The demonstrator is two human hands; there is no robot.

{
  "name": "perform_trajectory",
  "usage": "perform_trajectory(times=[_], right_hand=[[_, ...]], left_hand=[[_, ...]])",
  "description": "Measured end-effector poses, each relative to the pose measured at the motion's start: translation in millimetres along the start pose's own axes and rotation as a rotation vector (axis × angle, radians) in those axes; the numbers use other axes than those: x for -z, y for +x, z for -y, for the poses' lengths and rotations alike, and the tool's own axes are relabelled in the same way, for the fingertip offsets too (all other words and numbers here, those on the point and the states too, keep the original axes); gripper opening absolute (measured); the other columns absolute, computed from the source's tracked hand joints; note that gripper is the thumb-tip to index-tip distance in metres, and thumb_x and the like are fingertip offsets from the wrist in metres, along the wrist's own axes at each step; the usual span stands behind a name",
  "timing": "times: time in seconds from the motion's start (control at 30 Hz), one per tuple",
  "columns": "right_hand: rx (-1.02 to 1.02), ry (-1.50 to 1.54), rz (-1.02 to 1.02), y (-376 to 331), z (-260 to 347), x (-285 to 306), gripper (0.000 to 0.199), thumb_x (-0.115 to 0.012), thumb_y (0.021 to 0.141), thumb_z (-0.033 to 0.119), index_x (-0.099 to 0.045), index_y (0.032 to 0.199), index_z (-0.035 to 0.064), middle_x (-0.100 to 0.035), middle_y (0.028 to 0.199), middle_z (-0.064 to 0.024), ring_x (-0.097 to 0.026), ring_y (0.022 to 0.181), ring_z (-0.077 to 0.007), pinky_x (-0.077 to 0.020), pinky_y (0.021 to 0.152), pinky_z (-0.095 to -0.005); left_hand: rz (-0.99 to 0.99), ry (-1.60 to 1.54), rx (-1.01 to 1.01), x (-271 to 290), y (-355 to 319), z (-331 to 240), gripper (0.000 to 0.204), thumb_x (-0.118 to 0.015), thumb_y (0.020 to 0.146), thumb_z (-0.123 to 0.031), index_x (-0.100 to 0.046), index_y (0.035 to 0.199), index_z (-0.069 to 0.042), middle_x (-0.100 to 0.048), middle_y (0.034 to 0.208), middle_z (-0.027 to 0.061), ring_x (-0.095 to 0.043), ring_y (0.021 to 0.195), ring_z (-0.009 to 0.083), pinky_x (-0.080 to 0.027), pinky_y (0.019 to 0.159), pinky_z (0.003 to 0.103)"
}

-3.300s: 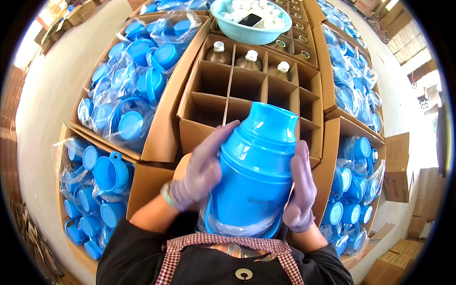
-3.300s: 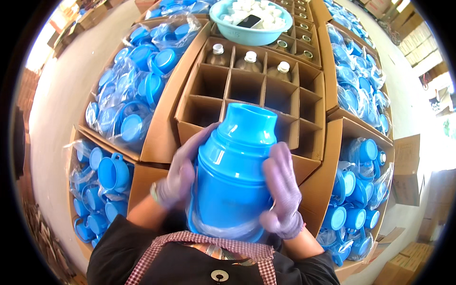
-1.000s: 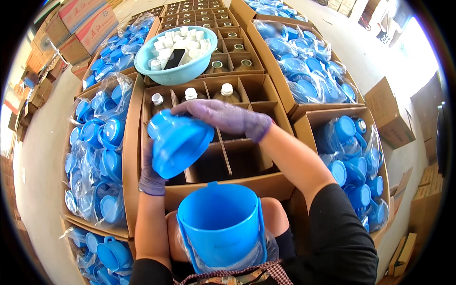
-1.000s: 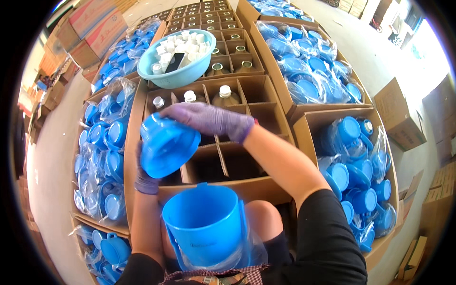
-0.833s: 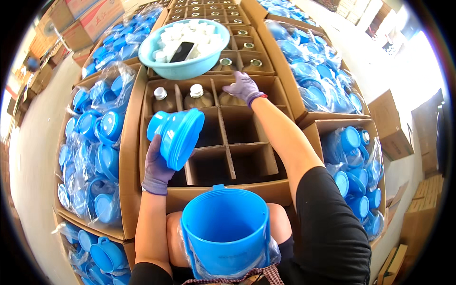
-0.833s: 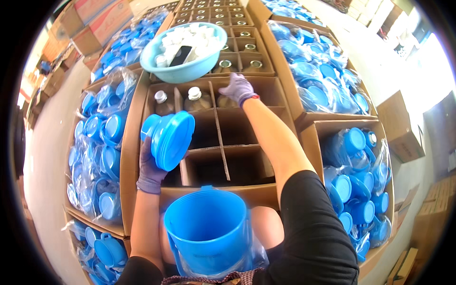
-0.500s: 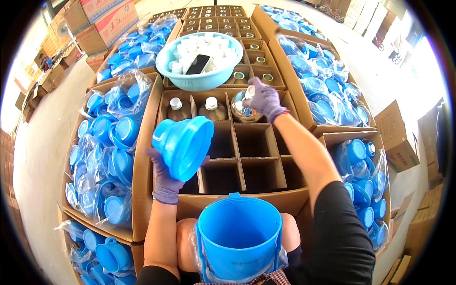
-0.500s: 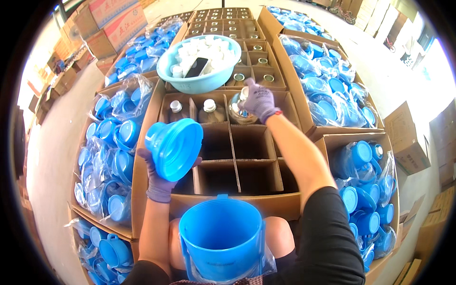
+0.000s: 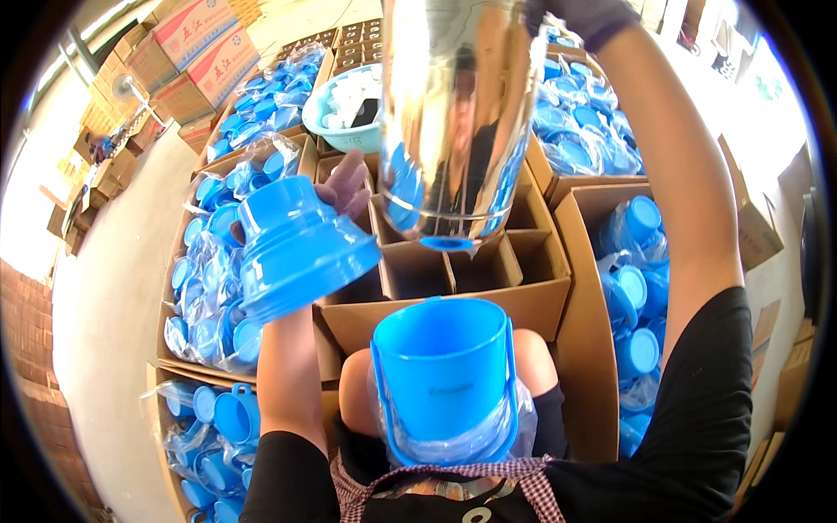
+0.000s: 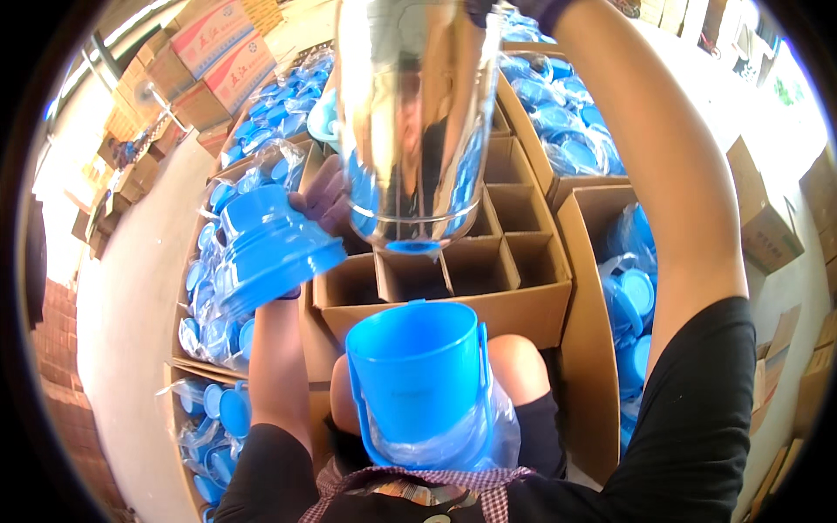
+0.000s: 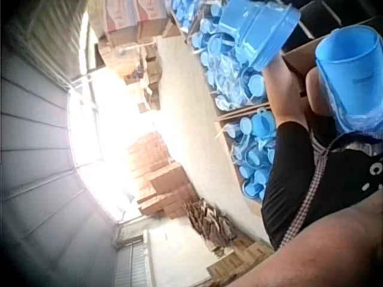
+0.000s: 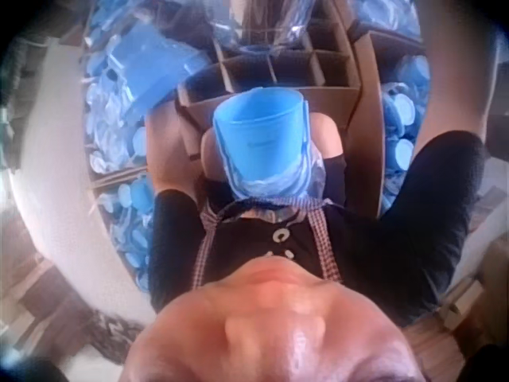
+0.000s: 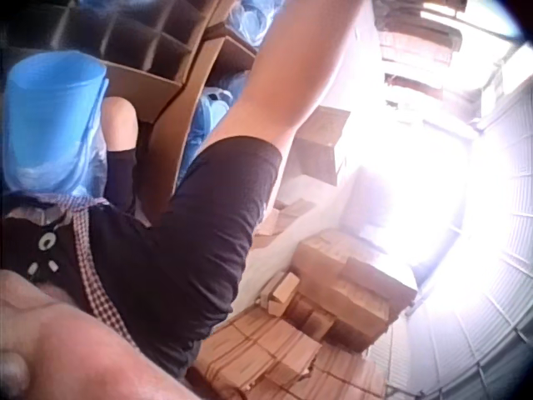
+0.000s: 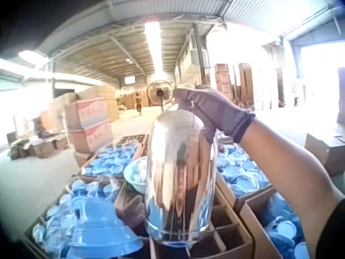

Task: The person inserts a metal flask into a blue plastic container, attaches a lid, and places the assembled unit into a clear plastic bag.

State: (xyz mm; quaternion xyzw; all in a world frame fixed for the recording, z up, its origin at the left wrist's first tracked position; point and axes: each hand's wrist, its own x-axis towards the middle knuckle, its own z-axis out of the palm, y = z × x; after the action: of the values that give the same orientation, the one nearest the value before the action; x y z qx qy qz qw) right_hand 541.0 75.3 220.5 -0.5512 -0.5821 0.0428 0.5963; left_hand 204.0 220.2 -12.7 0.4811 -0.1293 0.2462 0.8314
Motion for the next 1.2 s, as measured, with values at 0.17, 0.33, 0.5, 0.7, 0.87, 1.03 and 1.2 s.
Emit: perform_trajectory(times=[0.17, 0.33, 0.5, 0.7, 0.87, 1.03, 1.2], right_hand=[[-0.467, 0.149, 0.031, -13.4, -15.6, -40.9, 0.035, -0.071, 0.098, 0.039, -0.075, 0.11, 0.0063, -0.073, 0.103, -0.0037, -0.067, 0.089, -0.0135, -0.055, 0.077, -0.0354], [-0.32, -0.161, 0.307, -56.3, -68.0, -105.8, 0.041, -0.08, 0.089, 0.045, -0.071, 0.111, 0.0121, -0.072, 0.089, -0.0066, -0.066, 0.071, -0.0149, -0.055, 0.063, -0.0314], [-0.632, 0.154, 0.377, -139.1, -56.7, -121.3, 0.044, -0.083, 0.086, 0.048, -0.077, 0.095, 0.0057, -0.069, 0.079, -0.0022, -0.065, 0.068, -0.0101, -0.0543, 0.063, -0.0263], [-0.749, -0.049, 0.382, -222.2, -17.1, -149.5, 0.081, -0.086, 0.076, 0.059, -0.063, 0.12, -0.0057, -0.072, 0.106, -0.0158, -0.073, 0.099, -0.0209, -0.0588, 0.084, -0.0353], [-0.87, 0.46, 0.302, -270.0, -2.7, -129.3, 0.047, -0.072, 0.096, 0.041, -0.067, 0.118, -0.0001, -0.072, 0.102, -0.0124, -0.07, 0.09, -0.0194, -0.0557, 0.082, -0.0334], [-0.679, -0.555, 0.947, -261.1, 45.2, -48.2, 0.029, -0.065, 0.1, 0.031, -0.073, 0.109, 0.0041, -0.071, 0.085, -0.0133, -0.07, 0.076, -0.0238, -0.0546, 0.069, -0.0303], [-0.339, -0.016, 0.133, -248.9, 15.8, -98.4, 0.038, -0.067, 0.097, 0.029, -0.067, 0.123, 0.0004, -0.069, 0.104, -0.0155, -0.07, 0.086, -0.0223, -0.0576, 0.077, -0.0343]], left_hand=[[0.146, 0.505, 0.025, -53.8, -26.3, -19.0, 0.105, -0.06, 0.085, -0.078, -0.038, 0.157, -0.005, -0.029, 0.164, 0.0258, -0.03, 0.151, 0.0436, -0.026, 0.122, 0.064], [0.14, 0.847, 0.004, -78.3, -62.4, -36.2, 0.099, -0.06, 0.088, -0.074, -0.039, 0.156, -0.006, -0.033, 0.162, 0.0236, -0.034, 0.149, 0.0432, -0.029, 0.121, 0.063], [-0.022, 0.53, 0.018, -34.8, -50.9, -20.7, 0.093, -0.06, 0.092, -0.07, -0.041, 0.156, -0.006, -0.037, 0.161, 0.0213, -0.037, 0.147, 0.0429, -0.031, 0.121, 0.062], [-0.213, -0.333, 0.189, 37.6, -10.4, 29.4, 0.096, -0.06, 0.091, -0.073, -0.039, 0.156, -0.005, -0.045, 0.157, 0.0198, -0.048, 0.141, 0.0386, -0.04, 0.117, 0.057], [-0.126, -0.257, 0.522, -5.8, 13.0, 74.4, 0.093, -0.064, 0.09, -0.071, -0.042, 0.152, -0.006, -0.058, 0.145, 0.0178, -0.06, 0.13, 0.0319, -0.048, 0.114, 0.048], [0.01, -0.25, 0.66, -23.3, -10.4, 75.7, 0.105, -0.072, 0.081, -0.074, -0.044, 0.152, -0.003, -0.052, 0.15, 0.0231, -0.055, 0.136, 0.0382, -0.044, 0.115, 0.053], [0.162, -0.049, 0.661, -22.9, -10.4, 65.7, 0.112, -0.078, 0.074, -0.072, -0.043, 0.152, 0.0, -0.052, 0.148, 0.0244, -0.055, 0.135, 0.0365, -0.045, 0.114, 0.05]])
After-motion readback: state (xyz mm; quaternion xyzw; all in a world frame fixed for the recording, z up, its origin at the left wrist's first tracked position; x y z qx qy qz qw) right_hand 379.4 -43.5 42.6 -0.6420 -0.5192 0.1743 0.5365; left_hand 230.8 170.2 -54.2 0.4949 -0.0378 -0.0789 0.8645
